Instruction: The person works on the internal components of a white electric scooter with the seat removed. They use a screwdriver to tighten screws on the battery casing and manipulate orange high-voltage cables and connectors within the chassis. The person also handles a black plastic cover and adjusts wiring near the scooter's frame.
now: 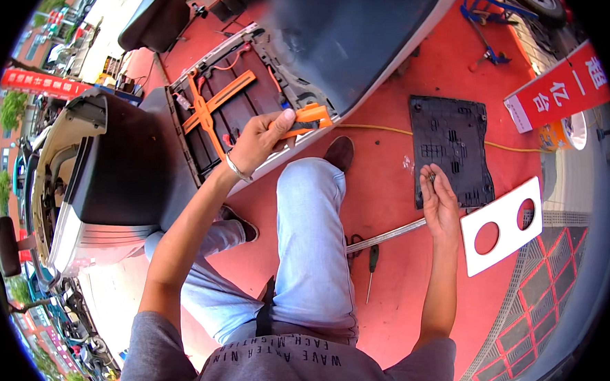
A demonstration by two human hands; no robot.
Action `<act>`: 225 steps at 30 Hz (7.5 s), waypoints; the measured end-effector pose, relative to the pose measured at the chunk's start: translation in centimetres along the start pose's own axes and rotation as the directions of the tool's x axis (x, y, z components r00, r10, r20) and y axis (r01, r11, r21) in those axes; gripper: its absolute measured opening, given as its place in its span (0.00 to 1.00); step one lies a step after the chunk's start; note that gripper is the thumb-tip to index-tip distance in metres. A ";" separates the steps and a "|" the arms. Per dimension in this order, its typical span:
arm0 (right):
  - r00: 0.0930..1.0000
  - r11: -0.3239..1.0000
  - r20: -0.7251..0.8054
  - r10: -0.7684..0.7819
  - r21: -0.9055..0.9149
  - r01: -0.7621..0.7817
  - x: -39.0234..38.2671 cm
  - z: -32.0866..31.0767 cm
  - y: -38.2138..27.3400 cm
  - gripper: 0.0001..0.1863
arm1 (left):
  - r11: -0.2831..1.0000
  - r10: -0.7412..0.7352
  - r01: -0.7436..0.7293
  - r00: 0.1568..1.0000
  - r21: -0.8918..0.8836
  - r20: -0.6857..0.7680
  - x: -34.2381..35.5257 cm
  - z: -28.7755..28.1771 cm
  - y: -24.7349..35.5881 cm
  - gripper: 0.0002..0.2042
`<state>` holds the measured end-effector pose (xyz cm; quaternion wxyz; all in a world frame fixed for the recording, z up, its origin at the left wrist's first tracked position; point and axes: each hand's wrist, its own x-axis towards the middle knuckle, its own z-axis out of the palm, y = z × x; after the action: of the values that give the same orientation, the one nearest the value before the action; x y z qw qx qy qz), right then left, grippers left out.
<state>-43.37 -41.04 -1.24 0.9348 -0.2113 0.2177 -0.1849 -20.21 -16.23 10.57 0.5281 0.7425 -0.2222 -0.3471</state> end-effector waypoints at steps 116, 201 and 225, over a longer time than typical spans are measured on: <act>0.377 0.017 0.620 0.688 -0.533 0.846 -1.7 56.0 36.4 0.11 | 0.989 -0.091 0.107 0.985 0.099 -0.149 -9.6 -39.2 -16.9 0.20; 0.421 0.016 0.653 0.629 -0.553 0.833 -1.8 55.7 36.9 0.10 | 0.708 0.342 -0.135 0.924 0.693 -0.170 -12.3 -37.0 -19.9 0.19; 0.435 0.005 0.630 0.643 -0.571 0.821 -1.8 55.6 36.7 0.10 | 0.492 0.292 -0.179 0.956 0.852 0.032 -9.6 -36.1 -18.3 0.13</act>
<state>-8.58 8.20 27.29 0.3956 -0.8717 -0.2757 0.0876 -0.16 19.50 3.36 0.1554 0.8859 -0.4303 -0.0758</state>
